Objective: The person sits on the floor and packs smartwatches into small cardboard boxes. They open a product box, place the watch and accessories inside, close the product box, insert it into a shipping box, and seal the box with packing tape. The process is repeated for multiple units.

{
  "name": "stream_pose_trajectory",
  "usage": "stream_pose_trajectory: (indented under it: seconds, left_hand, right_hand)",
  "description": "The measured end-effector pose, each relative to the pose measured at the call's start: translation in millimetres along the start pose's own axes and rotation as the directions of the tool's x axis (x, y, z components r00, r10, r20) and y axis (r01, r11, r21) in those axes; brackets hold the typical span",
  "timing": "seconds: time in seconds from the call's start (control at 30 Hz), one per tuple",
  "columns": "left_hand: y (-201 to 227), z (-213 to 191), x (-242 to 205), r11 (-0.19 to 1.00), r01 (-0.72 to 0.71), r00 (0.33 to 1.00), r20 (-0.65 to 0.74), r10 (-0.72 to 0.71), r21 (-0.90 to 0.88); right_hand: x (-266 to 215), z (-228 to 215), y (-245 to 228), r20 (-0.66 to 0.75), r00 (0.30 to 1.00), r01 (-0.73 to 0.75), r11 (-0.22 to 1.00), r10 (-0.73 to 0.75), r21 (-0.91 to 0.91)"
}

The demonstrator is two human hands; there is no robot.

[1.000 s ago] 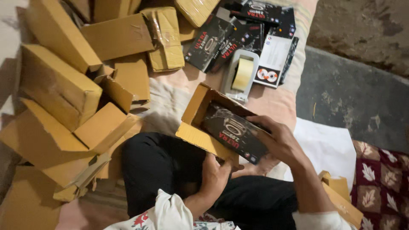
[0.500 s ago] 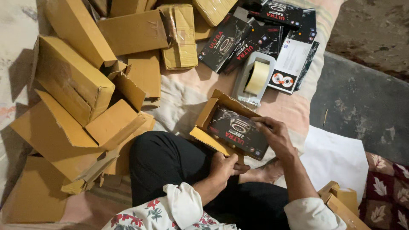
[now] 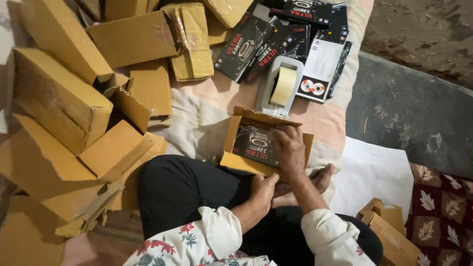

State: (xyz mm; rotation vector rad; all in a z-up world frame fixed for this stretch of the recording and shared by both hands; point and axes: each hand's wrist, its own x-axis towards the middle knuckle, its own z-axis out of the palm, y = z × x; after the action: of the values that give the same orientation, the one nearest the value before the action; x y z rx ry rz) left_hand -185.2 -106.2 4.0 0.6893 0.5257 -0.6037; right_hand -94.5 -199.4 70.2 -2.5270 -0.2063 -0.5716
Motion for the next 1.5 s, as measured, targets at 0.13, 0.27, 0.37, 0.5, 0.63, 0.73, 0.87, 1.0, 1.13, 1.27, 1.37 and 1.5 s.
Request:
stream_pose_trajectory:
  seconds: [0.13, 0.27, 0.37, 0.5, 0.63, 0.73, 0.87, 1.0, 1.13, 1.27, 1.37, 1.5]
  left_hand:
    - [-12, -14, -1, 0.997, 0.072, 0.997, 0.002, -0.072, 0.033]
    - [-12, -22, 13, 0.991, 0.059, 0.998, -0.013, -0.058, 0.118]
    - [-17, -30, 15, 0.985, 0.066, 0.998, -0.026, -0.062, 0.157]
    - [-6, -32, 15, 0.951, 0.105, 0.994, -0.014, -0.105, 0.291]
    - [18, -13, -1, 0.945, 0.185, 0.982, -0.026, -0.185, 0.271]
    - [49, -3, -32, 0.893, 0.184, 0.981, -0.015, -0.195, 0.41]
    - [99, -2, -69, 0.197, -0.456, 0.797, 0.299, 0.524, 0.868]
    - [145, -11, -38, -0.426, -0.47, 0.341, 0.604, 0.72, 0.773]
    - [168, -5, 27, -0.096, -0.416, 0.798, 0.414, 0.438, 0.904]
    - [159, -5, 30, -0.238, -0.436, 0.816, 0.493, 0.303, 0.868]
    - [165, 6, 8, -0.431, -0.568, 0.532, 0.712, 0.457, 0.701]
    - [169, 18, -3, -0.727, -0.561, 0.293, 0.917, 0.272, 0.395]
  right_hand:
    - [-21, -4, -13, 0.085, 0.996, 0.04, 0.995, -0.033, -0.088]
    - [-34, -7, -22, -0.011, 0.975, -0.223, 0.97, 0.223, -0.095]
    - [-49, -16, -16, 0.142, 0.966, -0.19, 0.966, 0.215, -0.173]
    - [-39, -13, 0, 0.388, 0.872, -0.168, 0.928, 0.297, -0.332]
    - [-25, -10, 5, 0.443, 0.853, -0.115, 0.928, 0.276, -0.355]
    - [-38, -26, 1, 0.319, 0.936, -0.089, 0.977, 0.149, -0.194]
    - [-68, -48, -14, -0.208, 0.96, -0.228, 0.957, 0.189, -0.181]
    - [-81, -51, -28, -0.115, 0.686, -0.662, 0.682, 0.718, 0.311]
    - [-68, -38, -34, 0.118, 0.876, -0.48, 0.869, 0.468, 0.121]
    - [-73, -28, -28, 0.193, 0.978, -0.105, 0.983, 0.075, 0.149]
    - [-65, -17, -23, 0.049, 0.984, -0.169, 0.986, 0.168, 0.012]
    - [-86, -14, -32, -0.131, 0.942, -0.313, 0.95, 0.308, -0.019]
